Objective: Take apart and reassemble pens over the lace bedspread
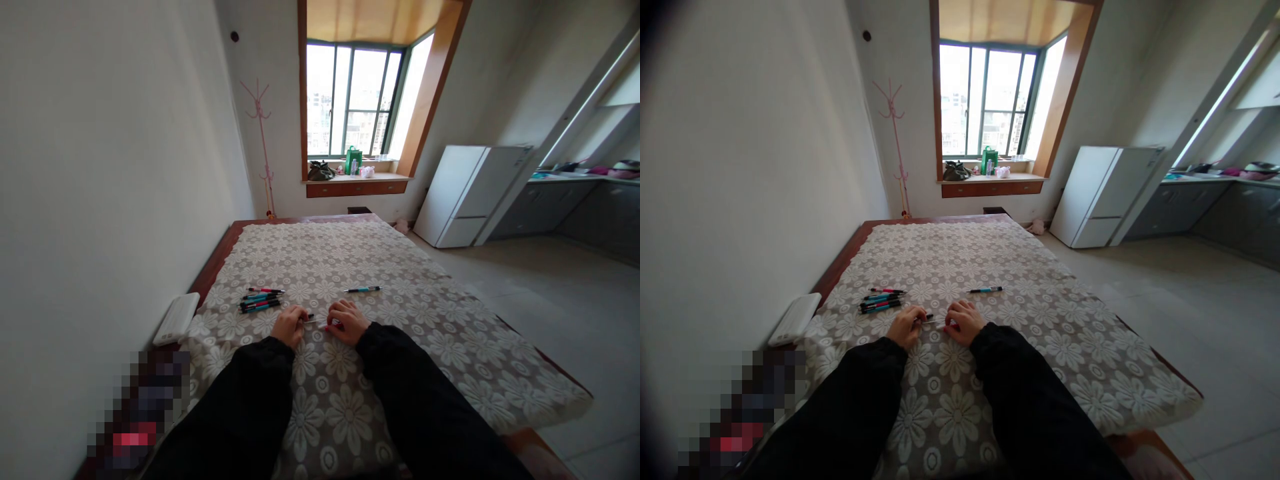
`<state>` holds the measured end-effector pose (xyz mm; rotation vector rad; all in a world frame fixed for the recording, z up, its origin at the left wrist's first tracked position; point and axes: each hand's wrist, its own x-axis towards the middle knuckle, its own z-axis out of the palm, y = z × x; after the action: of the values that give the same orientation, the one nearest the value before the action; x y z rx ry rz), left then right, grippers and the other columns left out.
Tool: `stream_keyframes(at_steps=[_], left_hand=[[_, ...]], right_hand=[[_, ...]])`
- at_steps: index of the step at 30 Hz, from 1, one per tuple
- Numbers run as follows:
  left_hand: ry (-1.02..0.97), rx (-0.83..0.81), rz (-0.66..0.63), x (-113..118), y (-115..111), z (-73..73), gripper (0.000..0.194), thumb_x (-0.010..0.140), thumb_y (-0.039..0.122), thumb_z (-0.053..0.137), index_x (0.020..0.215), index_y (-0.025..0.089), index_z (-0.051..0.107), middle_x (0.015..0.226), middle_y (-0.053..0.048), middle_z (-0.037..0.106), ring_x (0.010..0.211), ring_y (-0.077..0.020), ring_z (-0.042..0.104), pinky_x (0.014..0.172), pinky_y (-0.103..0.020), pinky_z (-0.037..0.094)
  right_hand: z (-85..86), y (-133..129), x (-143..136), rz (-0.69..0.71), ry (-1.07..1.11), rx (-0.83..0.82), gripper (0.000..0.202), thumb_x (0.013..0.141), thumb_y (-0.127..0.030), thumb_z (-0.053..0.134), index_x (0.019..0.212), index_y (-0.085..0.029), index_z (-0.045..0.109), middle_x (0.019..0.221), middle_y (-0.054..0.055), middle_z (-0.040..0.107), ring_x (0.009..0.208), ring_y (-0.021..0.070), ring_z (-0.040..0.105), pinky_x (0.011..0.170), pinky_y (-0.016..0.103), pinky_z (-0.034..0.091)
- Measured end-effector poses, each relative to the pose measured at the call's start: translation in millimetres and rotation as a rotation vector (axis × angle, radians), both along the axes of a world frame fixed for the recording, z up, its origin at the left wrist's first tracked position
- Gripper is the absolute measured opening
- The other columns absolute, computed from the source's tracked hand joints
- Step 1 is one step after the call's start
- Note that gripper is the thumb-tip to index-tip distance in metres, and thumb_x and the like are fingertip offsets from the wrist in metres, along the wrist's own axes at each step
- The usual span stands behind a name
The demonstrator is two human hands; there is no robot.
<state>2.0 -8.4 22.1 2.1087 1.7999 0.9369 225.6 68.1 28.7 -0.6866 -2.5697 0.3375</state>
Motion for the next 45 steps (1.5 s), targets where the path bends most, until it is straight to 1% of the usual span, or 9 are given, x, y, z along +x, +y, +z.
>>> stream_keyframes(at_steps=[10, 15, 20, 26, 30, 33, 41, 43, 45], left_hand=[[0.03, -0.02, 0.059, 0.3, -1.9, 3.7, 0.032, 0.072, -0.002, 0.047, 0.085, 0.022, 0.065, 0.102, -0.006, 0.071, 0.105, -0.0229, 0.063, 0.094, -0.038, 0.049], [0.038, 0.014, 0.063, 3.5, -4.1, 9.1, 0.029, 0.078, 0.002, 0.048, 0.088, 0.023, 0.066, 0.112, -0.007, 0.07, 0.109, -0.0245, 0.062, 0.097, -0.041, 0.048], [0.078, 0.056, -0.025, 7.5, -8.4, 13.7, 0.017, 0.079, 0.015, 0.063, 0.091, 0.025, 0.07, 0.117, -0.006, 0.07, 0.113, -0.0267, 0.059, 0.101, -0.045, 0.045], [0.131, 0.073, -0.117, 8.0, -9.8, 10.3, 0.014, 0.084, 0.03, 0.067, 0.096, 0.029, 0.074, 0.124, -0.005, 0.068, 0.12, -0.0276, 0.055, 0.104, -0.047, 0.043], [0.146, 0.072, -0.129, 7.1, -8.3, 7.6, 0.012, 0.082, 0.03, 0.07, 0.093, 0.029, 0.075, 0.124, -0.004, 0.068, 0.118, -0.0274, 0.056, 0.103, -0.047, 0.044], [0.155, 0.073, -0.133, 7.7, -8.1, 7.8, 0.011, 0.085, 0.029, 0.066, 0.089, 0.03, 0.076, 0.122, -0.003, 0.069, 0.118, -0.0266, 0.057, 0.103, -0.046, 0.044], [0.19, 0.104, -0.176, 12.3, -12.2, 14.5, 0.007, 0.081, 0.03, 0.069, 0.085, 0.03, 0.075, 0.122, -0.003, 0.07, 0.119, -0.0302, 0.058, 0.103, -0.052, 0.046], [0.197, 0.137, -0.195, 13.5, -13.0, 12.3, 0.013, 0.085, 0.025, 0.062, 0.088, 0.03, 0.074, 0.119, -0.003, 0.072, 0.117, -0.0288, 0.06, 0.101, -0.051, 0.047], [0.209, 0.165, -0.188, 13.9, -12.1, 6.7, 0.012, 0.083, 0.026, 0.063, 0.088, 0.031, 0.073, 0.12, -0.002, 0.071, 0.117, -0.0293, 0.06, 0.1, -0.051, 0.048]], right_hand=[[-0.6, 0.8, -0.3, -0.02, 0.013, 0.005, 0.004, 0.084, -0.021, 0.069, 0.085, -0.022, 0.066, 0.099, 0.005, 0.066, 0.098, 0.0239, 0.056, 0.086, 0.039, 0.039], [0.9, -0.3, -0.6, -0.006, 0.017, 0.0, 0.009, 0.082, -0.02, 0.069, 0.09, -0.022, 0.066, 0.102, 0.005, 0.066, 0.101, 0.0248, 0.056, 0.089, 0.04, 0.04], [0.6, -0.7, -0.6, 0.026, 0.015, -0.002, 0.019, 0.079, -0.02, 0.071, 0.098, -0.024, 0.067, 0.109, 0.005, 0.067, 0.105, 0.0259, 0.056, 0.092, 0.042, 0.041], [-2.2, -1.9, -1.3, 0.071, 0.013, 0.008, 0.019, 0.081, -0.02, 0.07, 0.099, -0.026, 0.069, 0.114, 0.005, 0.066, 0.109, 0.0263, 0.055, 0.096, 0.044, 0.041], [-2.8, -4.2, -2.5, 0.114, 0.004, 0.016, 0.018, 0.084, -0.021, 0.069, 0.1, -0.028, 0.07, 0.117, 0.005, 0.065, 0.114, 0.0271, 0.054, 0.097, 0.046, 0.041], [-4.3, -3.8, -3.3, 0.113, 0.022, -0.001, 0.021, 0.083, -0.021, 0.071, 0.103, -0.027, 0.069, 0.117, 0.005, 0.065, 0.114, 0.0269, 0.054, 0.099, 0.046, 0.04], [-10.3, -6.8, -9.0, 0.076, 0.035, -0.012, 0.017, 0.08, -0.015, 0.069, 0.092, -0.026, 0.069, 0.116, 0.002, 0.067, 0.113, 0.0258, 0.055, 0.098, 0.045, 0.04], [-12.8, -8.4, -11.5, 0.072, 0.035, -0.004, 0.015, 0.079, -0.018, 0.07, 0.093, -0.026, 0.069, 0.114, 0.002, 0.067, 0.11, 0.025, 0.056, 0.097, 0.044, 0.041], [-15.8, -8.4, -13.5, 0.067, 0.021, -0.002, 0.016, 0.079, -0.023, 0.072, 0.094, -0.026, 0.068, 0.116, 0.002, 0.066, 0.11, 0.0254, 0.056, 0.097, 0.044, 0.041]])
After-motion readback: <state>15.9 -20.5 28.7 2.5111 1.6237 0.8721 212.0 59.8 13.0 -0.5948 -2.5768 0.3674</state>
